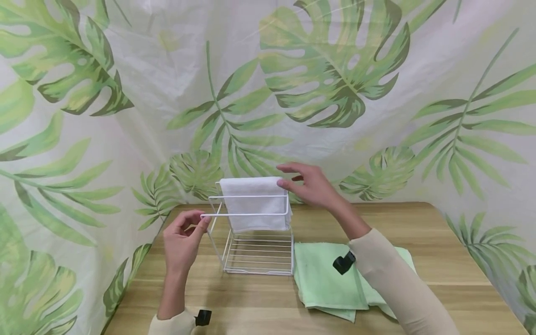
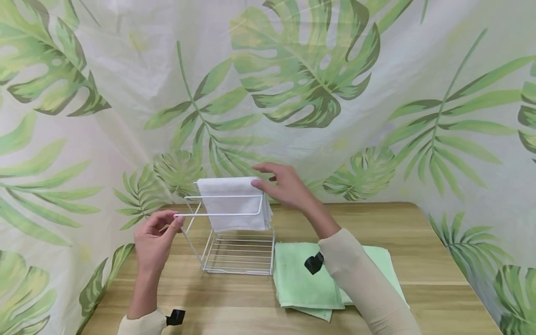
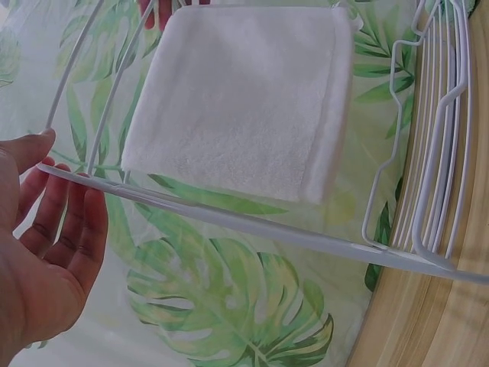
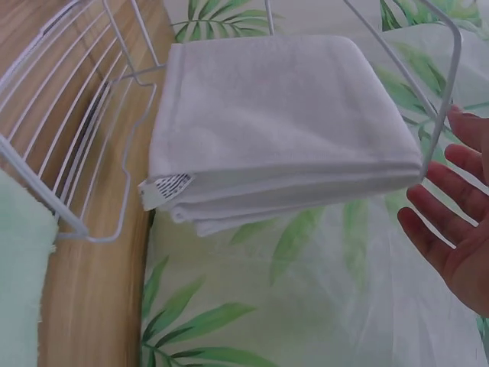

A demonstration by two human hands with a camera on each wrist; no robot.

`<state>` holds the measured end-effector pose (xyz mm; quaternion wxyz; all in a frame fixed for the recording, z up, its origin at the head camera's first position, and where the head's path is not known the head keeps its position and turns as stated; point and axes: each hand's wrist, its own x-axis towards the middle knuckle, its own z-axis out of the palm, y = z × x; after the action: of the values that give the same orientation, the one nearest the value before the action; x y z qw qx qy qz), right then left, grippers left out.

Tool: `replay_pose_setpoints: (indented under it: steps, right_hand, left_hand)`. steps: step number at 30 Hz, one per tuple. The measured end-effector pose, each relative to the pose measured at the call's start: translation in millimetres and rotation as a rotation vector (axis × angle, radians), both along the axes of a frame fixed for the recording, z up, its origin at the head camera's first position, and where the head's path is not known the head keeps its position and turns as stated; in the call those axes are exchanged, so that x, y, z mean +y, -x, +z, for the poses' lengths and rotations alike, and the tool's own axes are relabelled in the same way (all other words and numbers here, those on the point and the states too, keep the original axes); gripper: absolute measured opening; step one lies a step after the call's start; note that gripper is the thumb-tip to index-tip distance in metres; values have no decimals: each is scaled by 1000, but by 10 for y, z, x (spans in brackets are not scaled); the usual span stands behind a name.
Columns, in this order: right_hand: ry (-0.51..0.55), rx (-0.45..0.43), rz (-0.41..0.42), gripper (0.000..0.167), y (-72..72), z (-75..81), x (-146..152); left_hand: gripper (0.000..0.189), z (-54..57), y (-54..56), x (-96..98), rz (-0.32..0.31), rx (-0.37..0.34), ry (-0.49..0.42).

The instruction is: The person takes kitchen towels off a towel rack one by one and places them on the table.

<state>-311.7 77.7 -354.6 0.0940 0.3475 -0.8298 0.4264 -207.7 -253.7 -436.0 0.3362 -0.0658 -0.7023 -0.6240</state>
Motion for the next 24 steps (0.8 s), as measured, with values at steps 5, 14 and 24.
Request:
replay_pose_setpoints:
  steps: [5, 14, 24]
  right_hand:
    - [-69, 20, 55, 44, 100, 89, -162]
    - [-117, -58, 96, 42, 222, 146, -404]
    - [-212, -53, 116, 42, 318, 182, -580]
  left_hand:
    - [18, -18, 9, 4, -1, 26, -4]
    - [15, -6, 2, 0, 4, 20, -3]
    - [15, -8, 0, 5, 6, 5, -11]
